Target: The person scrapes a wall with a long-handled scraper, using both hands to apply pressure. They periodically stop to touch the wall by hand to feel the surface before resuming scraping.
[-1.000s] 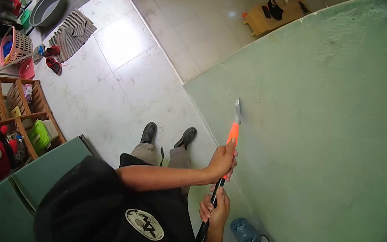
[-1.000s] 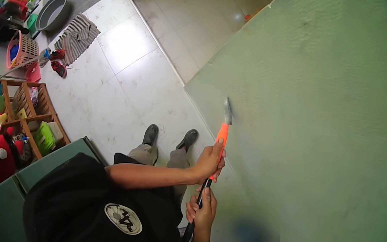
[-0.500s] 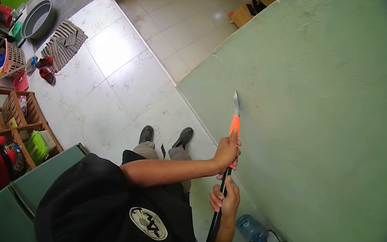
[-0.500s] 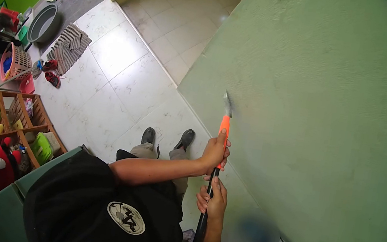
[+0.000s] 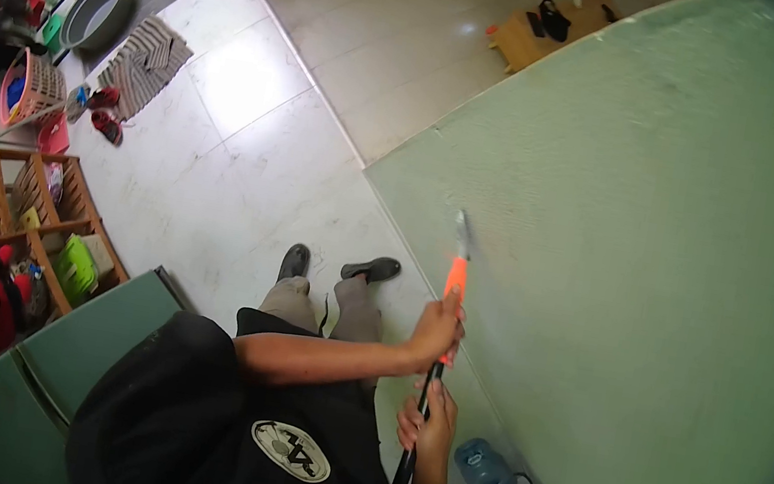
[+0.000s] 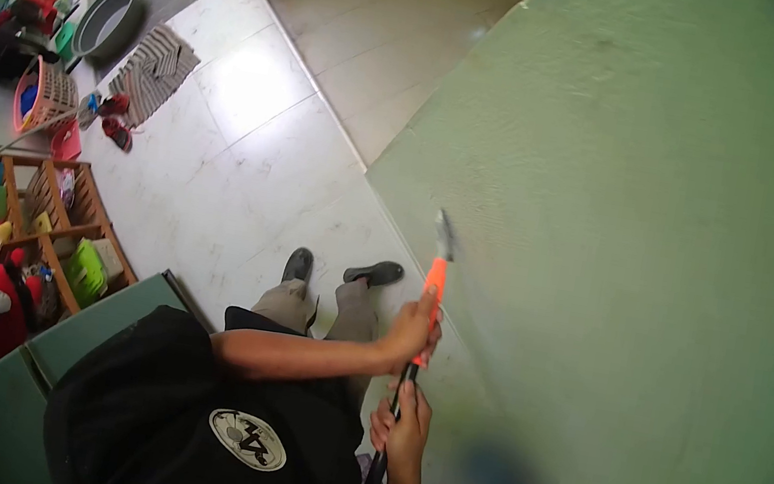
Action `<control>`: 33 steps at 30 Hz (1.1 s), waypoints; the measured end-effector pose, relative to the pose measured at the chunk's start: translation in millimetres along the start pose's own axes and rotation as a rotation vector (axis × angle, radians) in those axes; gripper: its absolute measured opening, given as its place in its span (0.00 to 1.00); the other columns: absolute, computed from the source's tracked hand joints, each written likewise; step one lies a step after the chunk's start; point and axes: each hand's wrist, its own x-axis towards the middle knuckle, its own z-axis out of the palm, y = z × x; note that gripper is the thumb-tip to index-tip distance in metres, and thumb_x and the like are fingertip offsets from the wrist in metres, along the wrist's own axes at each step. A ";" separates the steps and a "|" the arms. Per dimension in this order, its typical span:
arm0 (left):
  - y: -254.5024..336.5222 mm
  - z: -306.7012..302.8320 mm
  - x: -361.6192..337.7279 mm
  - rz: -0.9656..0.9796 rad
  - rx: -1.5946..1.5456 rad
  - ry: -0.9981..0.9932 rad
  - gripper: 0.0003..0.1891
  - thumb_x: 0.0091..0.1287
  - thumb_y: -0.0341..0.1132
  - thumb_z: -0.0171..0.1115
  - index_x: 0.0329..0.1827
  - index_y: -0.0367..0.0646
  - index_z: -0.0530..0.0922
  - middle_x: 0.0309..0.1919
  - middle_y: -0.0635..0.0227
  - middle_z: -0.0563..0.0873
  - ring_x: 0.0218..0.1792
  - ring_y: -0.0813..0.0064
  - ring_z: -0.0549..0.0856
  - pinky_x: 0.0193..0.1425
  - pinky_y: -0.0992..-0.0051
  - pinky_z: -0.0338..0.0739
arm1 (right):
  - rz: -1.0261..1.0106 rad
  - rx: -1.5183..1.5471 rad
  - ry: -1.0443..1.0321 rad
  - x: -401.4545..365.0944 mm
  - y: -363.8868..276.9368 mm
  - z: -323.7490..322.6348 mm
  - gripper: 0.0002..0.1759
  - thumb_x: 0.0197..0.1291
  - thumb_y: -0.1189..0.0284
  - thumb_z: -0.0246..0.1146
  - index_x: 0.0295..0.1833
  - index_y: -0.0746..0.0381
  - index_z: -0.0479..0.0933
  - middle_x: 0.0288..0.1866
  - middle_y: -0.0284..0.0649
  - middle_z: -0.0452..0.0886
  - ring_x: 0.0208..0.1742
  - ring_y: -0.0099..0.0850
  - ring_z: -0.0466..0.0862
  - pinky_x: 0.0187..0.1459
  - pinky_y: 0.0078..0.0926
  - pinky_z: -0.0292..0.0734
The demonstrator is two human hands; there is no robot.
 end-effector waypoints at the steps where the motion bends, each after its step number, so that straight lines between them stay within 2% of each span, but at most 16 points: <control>1: -5.8 3.9 -2.1 -0.014 -0.044 -0.044 0.34 0.81 0.66 0.41 0.35 0.39 0.70 0.15 0.67 0.72 0.07 0.73 0.73 0.08 0.69 0.69 | 0.000 -0.010 -0.004 -5.0 -2.6 -5.2 0.21 0.83 0.51 0.50 0.53 0.60 0.72 0.17 0.28 0.59 0.10 0.20 0.60 0.09 0.23 0.55; 3: -9.3 3.9 9.1 0.030 -0.012 0.026 0.34 0.81 0.66 0.41 0.34 0.39 0.70 0.15 0.67 0.72 0.07 0.73 0.73 0.08 0.69 0.69 | 0.013 -0.048 -0.016 -1.4 -10.0 -10.4 0.22 0.83 0.51 0.50 0.52 0.61 0.71 0.17 0.29 0.60 0.11 0.19 0.61 0.10 0.23 0.57; 5: -21.2 -10.5 43.3 0.072 0.052 0.142 0.35 0.81 0.66 0.40 0.34 0.39 0.71 0.14 0.68 0.72 0.08 0.73 0.73 0.08 0.69 0.70 | 0.017 -0.083 0.001 43.1 1.3 -13.8 0.22 0.82 0.50 0.51 0.51 0.60 0.71 0.17 0.29 0.60 0.11 0.20 0.61 0.10 0.23 0.56; 6: -24.8 -23.0 65.9 0.031 0.066 0.192 0.35 0.81 0.67 0.39 0.33 0.40 0.70 0.14 0.68 0.73 0.08 0.74 0.73 0.09 0.69 0.70 | 0.023 -0.103 0.009 58.5 10.6 -15.8 0.22 0.81 0.50 0.52 0.51 0.60 0.71 0.17 0.29 0.60 0.10 0.21 0.61 0.10 0.22 0.56; 7: -32.0 -32.1 64.0 0.015 0.069 0.137 0.35 0.81 0.67 0.39 0.34 0.40 0.70 0.14 0.69 0.72 0.08 0.74 0.73 0.09 0.69 0.70 | -0.027 -0.134 0.065 63.8 20.8 -7.4 0.22 0.81 0.49 0.52 0.51 0.59 0.71 0.18 0.29 0.60 0.11 0.20 0.62 0.11 0.22 0.56; 8: -33.2 -39.4 65.6 0.016 0.072 0.082 0.35 0.81 0.68 0.39 0.34 0.41 0.70 0.13 0.69 0.72 0.08 0.74 0.72 0.09 0.69 0.70 | 0.006 -0.090 0.080 53.5 23.4 0.4 0.21 0.82 0.50 0.51 0.51 0.59 0.71 0.18 0.29 0.60 0.11 0.20 0.62 0.11 0.23 0.55; 10: -22.9 -28.9 38.8 -0.076 0.028 -0.002 0.35 0.80 0.68 0.38 0.33 0.43 0.69 0.13 0.69 0.71 0.08 0.75 0.71 0.09 0.69 0.69 | -0.020 -0.060 0.044 35.5 27.1 -3.3 0.21 0.82 0.51 0.51 0.52 0.60 0.71 0.18 0.29 0.60 0.12 0.20 0.62 0.11 0.23 0.55; 15: -33.0 -55.7 77.1 -0.007 0.081 0.047 0.35 0.79 0.71 0.36 0.36 0.45 0.68 0.16 0.71 0.68 0.08 0.75 0.69 0.09 0.71 0.67 | -0.079 -0.090 0.060 78.1 50.6 1.5 0.20 0.83 0.54 0.49 0.51 0.61 0.70 0.17 0.29 0.60 0.10 0.20 0.60 0.10 0.23 0.54; 19: -34.4 -50.7 56.4 -0.164 0.058 -0.008 0.34 0.79 0.72 0.36 0.35 0.47 0.67 0.14 0.72 0.67 0.09 0.75 0.68 0.11 0.70 0.66 | -0.042 -0.001 0.086 54.7 52.0 -0.2 0.19 0.83 0.55 0.50 0.51 0.62 0.70 0.17 0.29 0.60 0.10 0.20 0.60 0.10 0.23 0.54; 21: -32.4 -43.9 58.8 -0.159 0.097 -0.040 0.34 0.78 0.72 0.36 0.36 0.47 0.67 0.15 0.72 0.66 0.09 0.75 0.68 0.11 0.70 0.67 | -0.083 -0.023 0.060 57.4 52.2 -4.0 0.21 0.83 0.53 0.51 0.52 0.62 0.70 0.18 0.29 0.61 0.11 0.20 0.62 0.11 0.23 0.55; 24: -34.7 -61.8 92.0 -0.061 0.107 0.074 0.34 0.78 0.71 0.37 0.33 0.47 0.67 0.14 0.72 0.67 0.07 0.76 0.68 0.09 0.71 0.67 | -0.036 -0.036 0.061 97.3 56.8 -5.7 0.22 0.82 0.51 0.52 0.51 0.62 0.71 0.18 0.28 0.61 0.11 0.20 0.62 0.11 0.23 0.55; 26: -31.7 -66.5 95.9 -0.165 0.105 0.063 0.35 0.77 0.73 0.37 0.36 0.47 0.67 0.14 0.73 0.66 0.07 0.77 0.66 0.10 0.71 0.67 | -0.041 -0.019 0.070 95.1 55.0 0.3 0.21 0.83 0.53 0.51 0.48 0.62 0.71 0.19 0.29 0.62 0.13 0.19 0.63 0.13 0.23 0.57; 29: -32.4 -53.0 72.9 -0.194 0.113 -0.014 0.36 0.77 0.74 0.37 0.36 0.46 0.67 0.15 0.73 0.67 0.08 0.75 0.66 0.10 0.70 0.67 | -0.041 0.010 0.068 81.5 58.2 -3.4 0.21 0.83 0.53 0.51 0.47 0.61 0.72 0.18 0.28 0.61 0.13 0.19 0.63 0.12 0.23 0.57; 33: -40.2 -71.9 105.3 -0.089 0.146 0.088 0.35 0.77 0.74 0.37 0.36 0.46 0.68 0.14 0.72 0.68 0.08 0.75 0.68 0.10 0.70 0.67 | -0.087 0.012 0.057 110.0 69.3 -3.7 0.20 0.83 0.54 0.50 0.48 0.61 0.72 0.17 0.28 0.61 0.11 0.19 0.62 0.11 0.23 0.55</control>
